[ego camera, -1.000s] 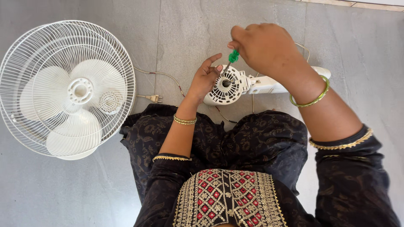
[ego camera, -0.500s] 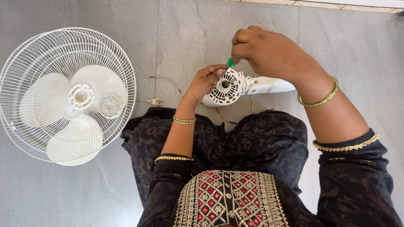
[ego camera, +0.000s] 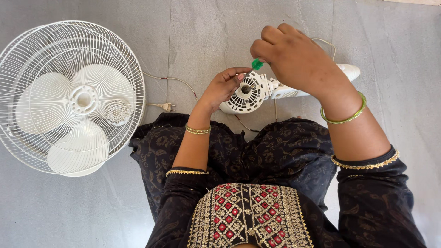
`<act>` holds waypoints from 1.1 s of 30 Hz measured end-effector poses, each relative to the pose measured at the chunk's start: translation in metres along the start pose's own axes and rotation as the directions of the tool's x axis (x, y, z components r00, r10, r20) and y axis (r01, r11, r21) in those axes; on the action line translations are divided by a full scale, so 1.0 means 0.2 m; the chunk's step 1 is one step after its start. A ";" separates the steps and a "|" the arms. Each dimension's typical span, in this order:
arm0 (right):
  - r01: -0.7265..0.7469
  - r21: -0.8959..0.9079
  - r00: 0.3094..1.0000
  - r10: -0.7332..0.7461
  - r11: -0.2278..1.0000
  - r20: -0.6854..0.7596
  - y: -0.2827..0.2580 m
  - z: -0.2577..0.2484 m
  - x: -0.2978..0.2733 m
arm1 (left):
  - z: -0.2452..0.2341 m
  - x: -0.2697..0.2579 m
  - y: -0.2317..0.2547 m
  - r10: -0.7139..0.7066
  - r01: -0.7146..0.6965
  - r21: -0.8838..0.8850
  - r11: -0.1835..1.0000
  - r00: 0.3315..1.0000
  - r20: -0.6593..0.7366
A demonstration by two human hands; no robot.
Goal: The person removes the front grill of a white electric fan and then uses a green screwdriver to loosen and remove screws from the fan's motor housing. The fan blades and grill remain separated on the floor.
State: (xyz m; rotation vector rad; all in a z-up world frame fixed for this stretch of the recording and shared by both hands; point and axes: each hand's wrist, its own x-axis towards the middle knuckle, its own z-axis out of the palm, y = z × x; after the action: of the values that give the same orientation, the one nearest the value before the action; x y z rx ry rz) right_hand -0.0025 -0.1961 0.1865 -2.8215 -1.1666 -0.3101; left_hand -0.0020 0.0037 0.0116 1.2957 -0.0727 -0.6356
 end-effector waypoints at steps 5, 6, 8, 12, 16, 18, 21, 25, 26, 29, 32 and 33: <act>0.053 0.291 0.998 -0.043 0.955 -0.044 0.00 0.00 -0.04 | -0.02 0.02 -0.04 0.003 -0.003 0.017 1.000 1.000 0.025; 0.060 0.310 0.997 -0.043 0.949 -0.061 -0.01 0.01 -0.05 | -0.02 0.04 -0.06 -0.003 0.002 0.037 0.999 1.000 0.020; -0.058 0.524 0.983 0.139 0.850 -0.117 -0.06 0.09 -0.05 | -0.02 0.06 -0.10 0.022 -0.020 -0.044 0.999 0.998 0.058; -0.099 0.719 0.856 0.427 0.688 -0.291 -0.18 0.30 -0.01 | -0.02 0.08 -0.15 0.094 -0.092 -0.054 0.994 0.995 0.042; 0.059 0.966 0.858 0.482 0.251 -0.178 -0.20 0.46 0.03 | -0.02 0.07 -0.13 0.066 -0.066 0.037 0.997 0.998 0.006; 0.090 0.971 0.877 0.444 0.221 -0.182 -0.19 0.49 0.03 | -0.02 0.05 -0.09 0.058 -0.058 -0.025 0.998 0.998 0.017; 0.156 0.965 0.822 0.514 0.210 -0.245 -0.16 0.48 0.00 | -0.04 0.03 -0.03 -0.004 0.008 -0.114 0.993 0.999 0.038; 0.301 0.935 0.632 0.694 0.189 -0.344 -0.13 0.39 -0.16 | -0.04 0.00 -0.01 0.039 -0.042 -0.246 0.968 0.999 -0.015; 0.305 0.933 0.583 0.737 0.192 -0.342 -0.12 0.36 -0.21 | -0.03 0.00 -0.01 0.051 -0.069 -0.319 0.945 0.997 -0.063; 0.211 0.928 0.446 0.814 0.308 -0.372 -0.13 0.29 -0.33 | -0.01 0.01 -0.03 0.170 -0.168 -0.656 0.736 0.984 -0.061; -0.065 0.844 0.647 0.667 0.532 -0.370 -0.23 0.27 -0.40 | 0.04 -0.02 -0.06 0.293 -0.184 -0.857 0.482 0.955 -0.040; -0.175 0.828 0.693 0.664 0.533 -0.281 -0.27 0.27 -0.40 | 0.07 -0.04 -0.06 0.324 -0.177 -0.894 0.411 0.945 -0.039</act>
State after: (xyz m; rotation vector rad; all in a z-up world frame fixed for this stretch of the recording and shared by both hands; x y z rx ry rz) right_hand -0.0879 -0.2058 0.1158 -1.9163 -0.2592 -0.4538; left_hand -0.0188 -0.0066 0.0063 0.1609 -0.0352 -0.3831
